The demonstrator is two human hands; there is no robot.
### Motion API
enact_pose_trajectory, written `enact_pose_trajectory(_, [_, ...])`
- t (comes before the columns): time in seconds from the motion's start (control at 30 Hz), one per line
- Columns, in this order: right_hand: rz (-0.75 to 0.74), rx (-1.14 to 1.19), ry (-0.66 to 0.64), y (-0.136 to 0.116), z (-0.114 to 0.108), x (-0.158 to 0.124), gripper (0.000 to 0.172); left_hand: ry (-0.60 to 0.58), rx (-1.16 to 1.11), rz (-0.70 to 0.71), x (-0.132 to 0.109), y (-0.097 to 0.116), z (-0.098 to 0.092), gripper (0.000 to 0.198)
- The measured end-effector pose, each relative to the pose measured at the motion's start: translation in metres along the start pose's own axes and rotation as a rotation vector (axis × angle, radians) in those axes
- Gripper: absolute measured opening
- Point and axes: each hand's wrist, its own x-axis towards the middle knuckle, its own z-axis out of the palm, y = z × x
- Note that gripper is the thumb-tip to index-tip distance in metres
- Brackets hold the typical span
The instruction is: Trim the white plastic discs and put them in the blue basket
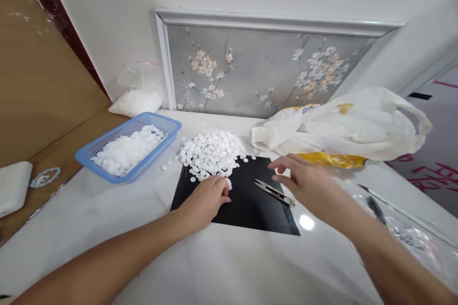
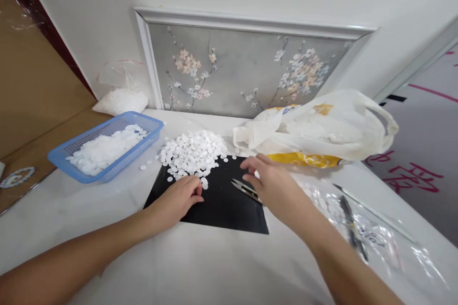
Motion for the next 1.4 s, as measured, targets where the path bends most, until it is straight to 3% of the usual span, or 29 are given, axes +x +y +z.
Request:
enact_pose_trajectory(0.07, [0.020,-0.010,-0.128,0.001,0.010,0.002,0.014,-0.020,-0.156,-0.059,-0.003,0.005,-0.002,0.009])
enact_pose_trajectory(0.2, [0.106,0.040,-0.309,0.005,0.025,0.001,0.017,-0.120,-0.691,-0.256,-0.007,0.018,-0.008,0.015])
enact_pose_trajectory(0.3, [0.101,0.123,-0.301,0.007,0.025,-0.001,0.004,-0.127,-0.907,-0.431,-0.007,0.024,-0.012,0.019])
enact_pose_trajectory(0.43, [0.091,0.347,-0.202,-0.005,0.020,-0.005,0.027,-0.124,-1.048,-0.544,-0.007,0.024,-0.013,0.027])
enact_pose_trajectory(0.57, [0.042,0.525,-0.145,-0.030,0.017,-0.013,0.034,-0.115,-1.114,-0.573,-0.008,0.021,-0.013,0.031])
enact_pose_trajectory(0.77, [0.007,0.537,-0.113,-0.054,0.019,-0.022,0.035,-0.106,-1.139,-0.564,-0.010,0.016,-0.011,0.026])
enact_pose_trajectory(0.9, [-0.060,0.475,-0.040,-0.057,0.021,-0.024,0.034,-0.118,-1.143,-0.540,-0.010,0.015,-0.010,0.027])
enact_pose_trajectory(1.4, [-0.145,0.349,-0.033,-0.059,0.024,-0.027,0.038,-0.147,-1.107,-0.507,-0.011,0.018,-0.009,0.026])
